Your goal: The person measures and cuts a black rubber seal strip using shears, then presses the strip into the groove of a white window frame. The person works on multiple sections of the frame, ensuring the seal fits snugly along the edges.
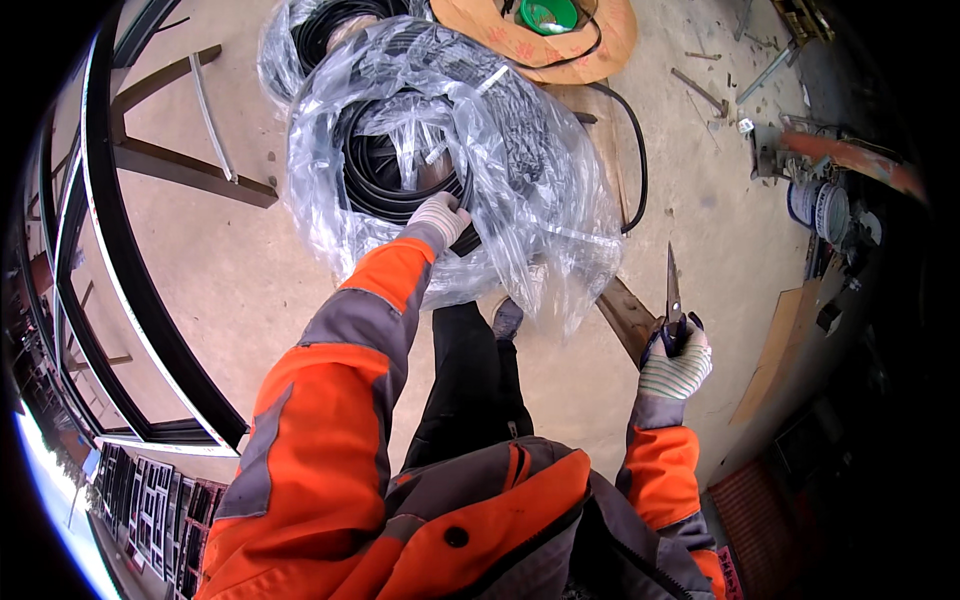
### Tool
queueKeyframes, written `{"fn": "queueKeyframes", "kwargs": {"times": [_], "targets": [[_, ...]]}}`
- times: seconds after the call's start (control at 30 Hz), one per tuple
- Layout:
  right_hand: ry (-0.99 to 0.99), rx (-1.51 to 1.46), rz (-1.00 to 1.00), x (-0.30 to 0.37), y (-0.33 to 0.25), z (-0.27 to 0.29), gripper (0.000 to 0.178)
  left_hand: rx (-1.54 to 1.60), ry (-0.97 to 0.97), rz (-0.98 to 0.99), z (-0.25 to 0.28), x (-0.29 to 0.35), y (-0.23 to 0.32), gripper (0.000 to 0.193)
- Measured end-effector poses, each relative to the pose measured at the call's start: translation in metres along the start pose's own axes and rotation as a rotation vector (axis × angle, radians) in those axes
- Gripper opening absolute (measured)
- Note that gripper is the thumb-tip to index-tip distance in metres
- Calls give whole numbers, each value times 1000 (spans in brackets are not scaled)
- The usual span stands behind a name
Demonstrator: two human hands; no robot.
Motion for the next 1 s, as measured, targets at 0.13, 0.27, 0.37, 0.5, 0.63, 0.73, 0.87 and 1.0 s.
{"fn": "queueKeyframes", "kwargs": {"times": [0.13, 0.27, 0.37, 0.5, 0.63, 0.73, 0.87, 1.0], "targets": [[22, -39, 31, 1, 5, -3, 37, -48, -13, -17, 0, 5, 5, 45], [28, 15, 58, 0, 6, -3, 33, 26, -16, -121, -10, -8, -6, 49], [27, 35, 41, 0, 0, 0, 29, 1, -90, -110, -8, -15, -4, 51], [19, 118, 44, 0, -2, 1, 25, -151, -153, -21, 0, -4, 17, 55], [-15, 103, -38, -4, -4, 2, 23, -282, -109, 31, 24, 49, 45, 53], [-65, 41, -113, -6, -3, 1, 23, -254, -63, -7, 33, 78, 29, 48], [-105, -249, -186, -6, 36, -15, 20, -103, 0, -168, 38, 132, 13, 47], [-231, -740, -178, 12, 17, -6, 19, 117, 163, -309, 33, 195, -1, 38]]}}
Point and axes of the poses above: each hand's wrist, its own x-axis away from the middle knuckle, its own z-axis out of the back of the hand, y = z × x, the point moved 3 cm from there along -x, towards the middle knuckle, and after that the axes turned 12 degrees about -y, right-handed, at the moved point
